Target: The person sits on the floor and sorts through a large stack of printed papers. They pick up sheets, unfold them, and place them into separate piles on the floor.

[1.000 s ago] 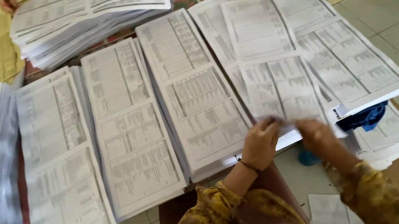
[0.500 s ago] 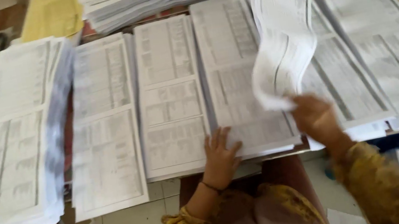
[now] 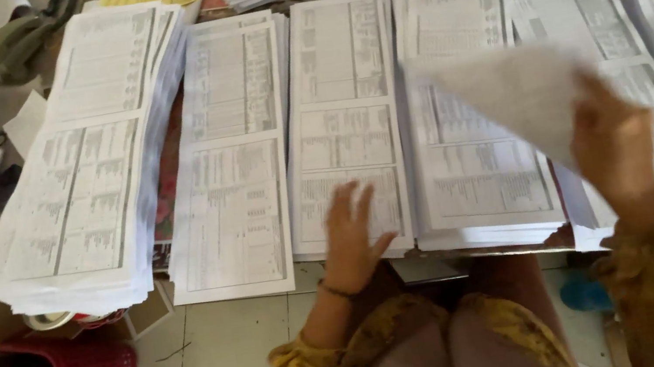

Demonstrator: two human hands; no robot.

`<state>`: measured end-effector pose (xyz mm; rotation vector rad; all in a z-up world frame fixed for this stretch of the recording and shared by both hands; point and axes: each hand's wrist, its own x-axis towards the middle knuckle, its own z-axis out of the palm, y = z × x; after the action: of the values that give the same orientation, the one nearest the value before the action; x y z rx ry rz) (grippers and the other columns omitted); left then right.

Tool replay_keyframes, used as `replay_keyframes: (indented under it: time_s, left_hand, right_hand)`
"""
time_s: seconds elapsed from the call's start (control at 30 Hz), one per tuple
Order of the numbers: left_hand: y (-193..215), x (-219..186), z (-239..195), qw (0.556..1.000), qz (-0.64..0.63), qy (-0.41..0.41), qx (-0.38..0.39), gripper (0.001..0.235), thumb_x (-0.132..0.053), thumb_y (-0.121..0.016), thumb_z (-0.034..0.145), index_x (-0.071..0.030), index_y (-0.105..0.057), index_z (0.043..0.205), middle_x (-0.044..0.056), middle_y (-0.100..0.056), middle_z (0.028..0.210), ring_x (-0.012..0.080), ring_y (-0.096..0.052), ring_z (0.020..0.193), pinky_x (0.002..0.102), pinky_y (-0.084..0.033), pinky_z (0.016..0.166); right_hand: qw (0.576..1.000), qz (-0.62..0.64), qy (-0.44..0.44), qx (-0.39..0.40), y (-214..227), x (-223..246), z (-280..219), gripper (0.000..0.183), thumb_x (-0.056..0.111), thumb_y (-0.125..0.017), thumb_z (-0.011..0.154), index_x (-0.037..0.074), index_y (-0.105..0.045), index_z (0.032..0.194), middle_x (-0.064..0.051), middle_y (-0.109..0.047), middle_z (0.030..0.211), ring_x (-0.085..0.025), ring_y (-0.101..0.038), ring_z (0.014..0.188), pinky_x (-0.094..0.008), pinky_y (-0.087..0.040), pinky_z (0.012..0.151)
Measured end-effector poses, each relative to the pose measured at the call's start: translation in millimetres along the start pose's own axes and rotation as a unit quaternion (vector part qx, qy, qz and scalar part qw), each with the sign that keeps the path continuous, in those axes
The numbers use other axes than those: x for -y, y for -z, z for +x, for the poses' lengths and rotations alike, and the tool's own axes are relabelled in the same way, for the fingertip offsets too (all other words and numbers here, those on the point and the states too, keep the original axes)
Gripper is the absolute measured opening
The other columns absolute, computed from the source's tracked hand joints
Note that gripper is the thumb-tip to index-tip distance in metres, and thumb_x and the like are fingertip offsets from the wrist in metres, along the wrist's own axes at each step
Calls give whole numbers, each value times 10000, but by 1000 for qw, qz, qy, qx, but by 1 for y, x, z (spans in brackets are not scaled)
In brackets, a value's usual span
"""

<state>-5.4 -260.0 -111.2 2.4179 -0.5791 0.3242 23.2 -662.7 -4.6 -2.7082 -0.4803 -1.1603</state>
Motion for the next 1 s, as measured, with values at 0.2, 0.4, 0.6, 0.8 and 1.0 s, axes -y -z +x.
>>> replay_keyframes:
  time_s: [0.2,0.4,0.6,0.8,1.0]
  left_hand:
    - [4,58,-60,979,202,26,21,957,-232,-994,520,-230,-577,1382,274,-255,1649,517,-175,1540,765,-153,1172]
    - [33,34,-45,986,120,-79,-86,156,-95,-703,840,-133,-748,984,60,-732,929,307,-670,755,434,-485,709]
    - [50,29,-40,988,24,-19,-151,703,-73,-909,791,-36,-556,1397,257,-623,1369,423,-623,1253,506,-560,1060]
    - [114,87,-101,967,180,175,43,1379,-529,-1008,625,-256,-155,1674,188,-30,1732,452,-50,1561,676,-113,1225]
    - [107,144,-140,981,137,66,-117,501,107,-704,803,-179,-665,1213,128,-644,1392,335,-619,1280,730,-316,1129]
  right_hand:
    - [778,-589,217,-24,-59,59,10,754,58,-582,1100,253,-257,1752,-83,-627,1446,-123,-699,940,-294,-570,704]
    - [952,196,194,136,-94,230,-20,133,122,-644,889,15,-722,879,-192,-715,1321,-340,-744,1083,-445,-622,733]
    - [932,219,24,289,-144,231,-43,202,166,-508,1055,48,-634,952,-102,-680,786,-303,-651,560,-459,-521,474]
    - [821,296,-401,279,-45,175,71,304,311,-624,1110,69,-759,1237,-133,-764,911,-200,-566,630,-356,-496,639]
    - [780,406,-445,171,-31,152,74,241,278,-678,1162,64,-729,1064,-33,-736,1024,-128,-686,915,-230,-575,797]
